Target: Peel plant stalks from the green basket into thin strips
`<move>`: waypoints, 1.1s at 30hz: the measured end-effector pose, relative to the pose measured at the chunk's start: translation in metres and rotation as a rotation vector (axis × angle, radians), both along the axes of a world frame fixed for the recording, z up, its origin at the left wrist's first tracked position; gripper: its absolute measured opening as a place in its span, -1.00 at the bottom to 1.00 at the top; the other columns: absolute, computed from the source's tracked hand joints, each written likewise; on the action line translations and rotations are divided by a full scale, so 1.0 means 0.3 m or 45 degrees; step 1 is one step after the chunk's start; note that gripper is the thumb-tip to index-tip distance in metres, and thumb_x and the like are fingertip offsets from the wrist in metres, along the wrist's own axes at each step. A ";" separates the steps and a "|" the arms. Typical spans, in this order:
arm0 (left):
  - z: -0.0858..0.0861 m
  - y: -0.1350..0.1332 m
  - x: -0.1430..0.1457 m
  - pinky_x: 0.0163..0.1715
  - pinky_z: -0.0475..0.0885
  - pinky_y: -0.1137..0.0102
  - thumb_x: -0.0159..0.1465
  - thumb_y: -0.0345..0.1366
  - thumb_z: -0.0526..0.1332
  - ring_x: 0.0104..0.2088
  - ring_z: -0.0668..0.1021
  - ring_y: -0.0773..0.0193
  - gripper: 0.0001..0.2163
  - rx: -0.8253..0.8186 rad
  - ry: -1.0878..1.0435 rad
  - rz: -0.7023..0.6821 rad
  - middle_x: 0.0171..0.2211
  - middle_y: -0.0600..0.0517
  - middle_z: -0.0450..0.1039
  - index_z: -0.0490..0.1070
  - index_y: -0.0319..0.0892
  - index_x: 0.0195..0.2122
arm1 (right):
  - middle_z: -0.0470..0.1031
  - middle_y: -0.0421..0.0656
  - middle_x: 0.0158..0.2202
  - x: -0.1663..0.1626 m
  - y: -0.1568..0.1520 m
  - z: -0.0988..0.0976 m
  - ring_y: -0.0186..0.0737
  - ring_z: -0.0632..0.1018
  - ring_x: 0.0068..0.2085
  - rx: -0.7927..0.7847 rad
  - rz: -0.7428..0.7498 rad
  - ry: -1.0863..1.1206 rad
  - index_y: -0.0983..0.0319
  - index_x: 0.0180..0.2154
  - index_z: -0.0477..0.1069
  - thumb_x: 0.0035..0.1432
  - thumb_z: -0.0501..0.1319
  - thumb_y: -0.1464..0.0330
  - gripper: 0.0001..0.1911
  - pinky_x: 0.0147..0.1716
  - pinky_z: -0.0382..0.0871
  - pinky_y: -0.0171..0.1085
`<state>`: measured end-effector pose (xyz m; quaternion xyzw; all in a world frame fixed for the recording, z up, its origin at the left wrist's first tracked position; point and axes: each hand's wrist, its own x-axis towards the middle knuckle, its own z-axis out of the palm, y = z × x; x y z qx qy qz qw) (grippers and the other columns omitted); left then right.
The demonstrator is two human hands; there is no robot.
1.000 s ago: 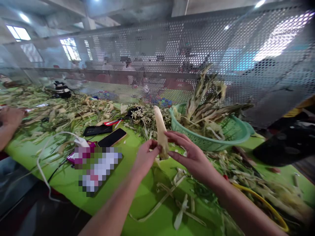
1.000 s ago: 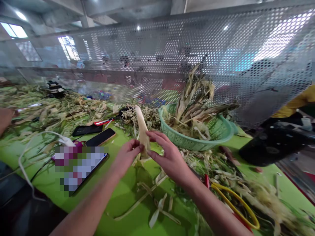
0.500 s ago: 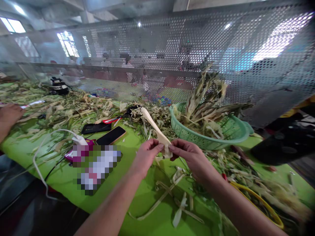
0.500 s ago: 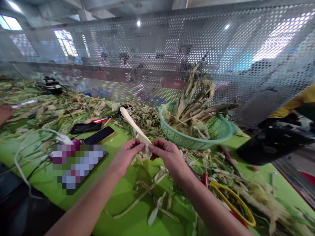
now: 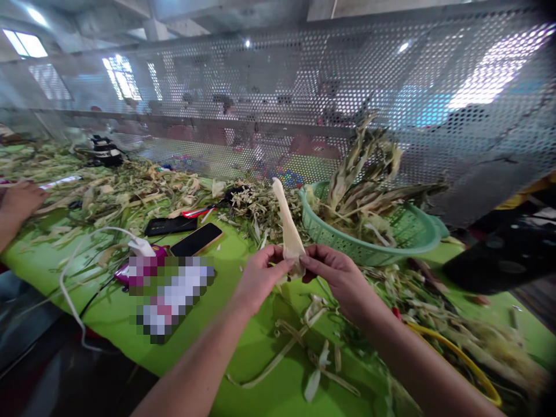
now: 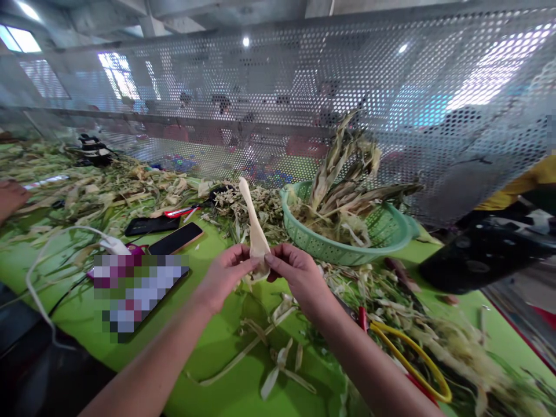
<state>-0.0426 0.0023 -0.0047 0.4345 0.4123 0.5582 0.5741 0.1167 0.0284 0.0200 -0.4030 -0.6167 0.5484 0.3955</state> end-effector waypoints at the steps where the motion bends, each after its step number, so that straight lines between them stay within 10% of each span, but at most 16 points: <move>1: -0.001 0.001 -0.001 -0.33 0.34 0.46 0.10 -0.18 0.33 -0.40 0.46 0.36 -0.76 0.024 0.064 0.004 -0.40 0.04 0.47 0.43 -0.24 -0.32 | 0.43 -0.21 -0.47 0.001 0.002 -0.003 -0.30 0.43 -0.44 0.011 0.006 -0.006 0.25 -0.41 0.42 0.04 0.32 0.13 -0.70 -0.40 0.34 -0.29; 33: 0.011 -0.041 0.015 -0.20 0.31 0.40 0.25 -0.17 0.18 -0.22 0.44 0.23 -0.82 0.294 0.575 0.017 -0.27 -0.01 0.44 0.44 -0.17 -0.25 | 0.47 -0.24 -0.52 0.011 0.020 -0.037 -0.25 0.46 -0.47 0.444 -0.109 -0.738 0.18 -0.43 0.34 0.11 0.11 0.29 -0.88 -0.46 0.24 -0.32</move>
